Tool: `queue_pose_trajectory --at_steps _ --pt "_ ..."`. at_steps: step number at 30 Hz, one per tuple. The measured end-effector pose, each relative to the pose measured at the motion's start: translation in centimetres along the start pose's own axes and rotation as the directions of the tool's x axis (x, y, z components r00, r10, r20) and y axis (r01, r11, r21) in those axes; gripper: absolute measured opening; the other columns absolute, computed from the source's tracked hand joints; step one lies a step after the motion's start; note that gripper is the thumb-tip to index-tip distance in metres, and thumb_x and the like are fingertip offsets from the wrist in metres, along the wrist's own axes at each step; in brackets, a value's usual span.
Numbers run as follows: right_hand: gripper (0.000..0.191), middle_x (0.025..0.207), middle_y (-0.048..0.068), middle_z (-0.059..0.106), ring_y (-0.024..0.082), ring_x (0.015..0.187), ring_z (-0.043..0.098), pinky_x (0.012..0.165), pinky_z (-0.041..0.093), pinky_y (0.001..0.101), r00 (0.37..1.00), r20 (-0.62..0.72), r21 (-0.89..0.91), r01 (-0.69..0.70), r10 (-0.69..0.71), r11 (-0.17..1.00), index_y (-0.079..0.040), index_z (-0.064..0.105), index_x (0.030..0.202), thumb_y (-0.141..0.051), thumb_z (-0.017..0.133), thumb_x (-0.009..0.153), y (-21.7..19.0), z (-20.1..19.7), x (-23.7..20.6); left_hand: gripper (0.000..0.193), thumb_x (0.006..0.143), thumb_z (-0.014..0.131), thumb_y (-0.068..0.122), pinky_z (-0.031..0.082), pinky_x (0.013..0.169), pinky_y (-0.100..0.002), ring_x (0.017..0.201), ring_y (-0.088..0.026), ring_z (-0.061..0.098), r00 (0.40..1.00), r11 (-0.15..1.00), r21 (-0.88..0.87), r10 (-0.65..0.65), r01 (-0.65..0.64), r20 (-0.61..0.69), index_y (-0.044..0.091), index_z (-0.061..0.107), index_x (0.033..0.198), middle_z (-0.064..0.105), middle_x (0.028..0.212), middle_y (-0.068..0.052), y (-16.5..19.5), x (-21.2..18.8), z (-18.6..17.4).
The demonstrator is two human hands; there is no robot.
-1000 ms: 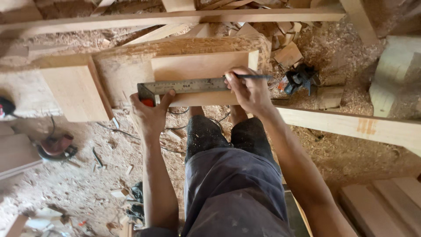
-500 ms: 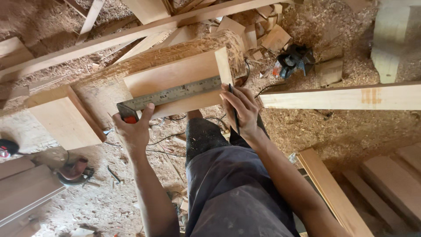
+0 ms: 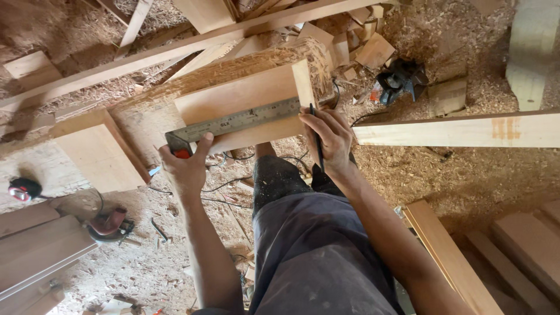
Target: The person cuts wooden boards into shorter blocks using a circular saw while working on the floor of a lumber-filled workshop. They position each board, measure and mark cut lines with a square ruler and pencil, then cut the board with the saw and set the cut piece aside.
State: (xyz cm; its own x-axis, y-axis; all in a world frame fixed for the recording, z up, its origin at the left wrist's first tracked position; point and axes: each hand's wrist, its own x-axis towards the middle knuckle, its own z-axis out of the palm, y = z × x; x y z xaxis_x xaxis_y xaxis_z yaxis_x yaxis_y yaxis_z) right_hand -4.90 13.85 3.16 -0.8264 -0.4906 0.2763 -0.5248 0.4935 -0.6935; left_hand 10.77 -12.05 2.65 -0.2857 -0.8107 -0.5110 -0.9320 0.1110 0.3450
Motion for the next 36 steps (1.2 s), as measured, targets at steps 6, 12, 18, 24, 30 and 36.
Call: queue_pose_trajectory --at_steps 6,12,18,24,30,36 --pt "0.019 0.110 0.010 0.076 0.026 0.094 0.074 0.081 0.056 0.0389 1.000 0.006 -0.031 0.021 -0.021 0.999 -0.003 0.073 0.106 0.004 0.076 0.089 -1.5 -0.2 0.3 0.085 0.070 0.088 0.068 0.054 0.071 -0.044 0.081 -0.024 0.057 0.999 0.998 -0.056 0.003 -0.001 0.039 0.001 0.052 0.107 0.055 0.092 -0.010 -1.2 0.4 0.3" --pt "0.017 0.107 0.012 0.076 0.028 0.092 0.072 0.080 0.057 0.0394 1.000 0.003 -0.077 -0.004 0.004 0.997 -0.003 0.074 0.105 0.002 0.078 0.089 -2.3 -0.1 0.1 0.094 0.075 0.086 0.066 0.051 0.080 -0.052 0.093 -0.036 0.065 0.989 0.989 -0.023 0.146 -0.146 -0.004 -0.004 0.046 0.125 0.063 0.100 -0.019 -2.6 0.5 0.0" --pt "0.023 0.122 0.017 0.072 0.032 0.112 0.072 0.096 0.058 0.0415 0.994 -0.108 -0.052 -0.022 0.016 0.998 0.000 0.068 0.119 -0.001 0.073 0.097 -3.8 -1.1 -1.8 0.064 0.087 0.073 0.047 0.061 0.077 -0.054 0.103 -0.036 0.067 0.973 0.980 -0.037 0.198 -0.195 0.116 0.025 0.054 0.145 0.059 0.126 -0.014 -0.6 4.8 -2.3" --pt "0.024 0.127 0.017 0.072 0.032 0.117 0.071 0.100 0.057 0.0404 0.980 -0.133 -0.059 -0.156 0.147 0.986 0.000 0.067 0.124 0.001 0.066 0.100 -6.9 -1.6 -4.9 0.051 0.095 0.075 0.036 0.033 0.105 -0.063 0.118 -0.032 0.051 0.611 0.608 0.061 0.784 -0.792 0.113 0.029 0.059 0.144 0.063 0.121 -0.011 6.2 8.5 2.0" --pt "0.025 0.126 0.019 0.071 0.035 0.119 0.069 0.103 0.055 0.0424 0.961 -0.177 -0.050 -0.226 0.214 0.973 0.001 0.066 0.126 -0.002 0.063 0.102 -8.9 -1.2 -6.1 0.050 0.101 0.064 0.040 0.036 0.102 -0.060 0.114 -0.034 0.053 0.339 0.338 0.028 0.938 -0.941 0.075 0.021 0.057 0.147 0.059 0.114 -0.011 7.8 7.0 2.7" --pt "0.022 0.126 0.018 0.071 0.032 0.118 0.071 0.101 0.056 0.0395 0.913 -0.260 0.050 -0.311 0.313 0.949 0.000 0.065 0.129 -0.007 0.059 0.109 -9.5 -0.5 -6.1 0.048 0.105 0.057 0.043 0.044 0.091 -0.055 0.107 -0.037 0.055 0.233 0.233 0.085 0.972 -0.969 -0.011 0.014 0.056 0.143 0.057 0.114 -0.014 8.3 6.5 2.0"
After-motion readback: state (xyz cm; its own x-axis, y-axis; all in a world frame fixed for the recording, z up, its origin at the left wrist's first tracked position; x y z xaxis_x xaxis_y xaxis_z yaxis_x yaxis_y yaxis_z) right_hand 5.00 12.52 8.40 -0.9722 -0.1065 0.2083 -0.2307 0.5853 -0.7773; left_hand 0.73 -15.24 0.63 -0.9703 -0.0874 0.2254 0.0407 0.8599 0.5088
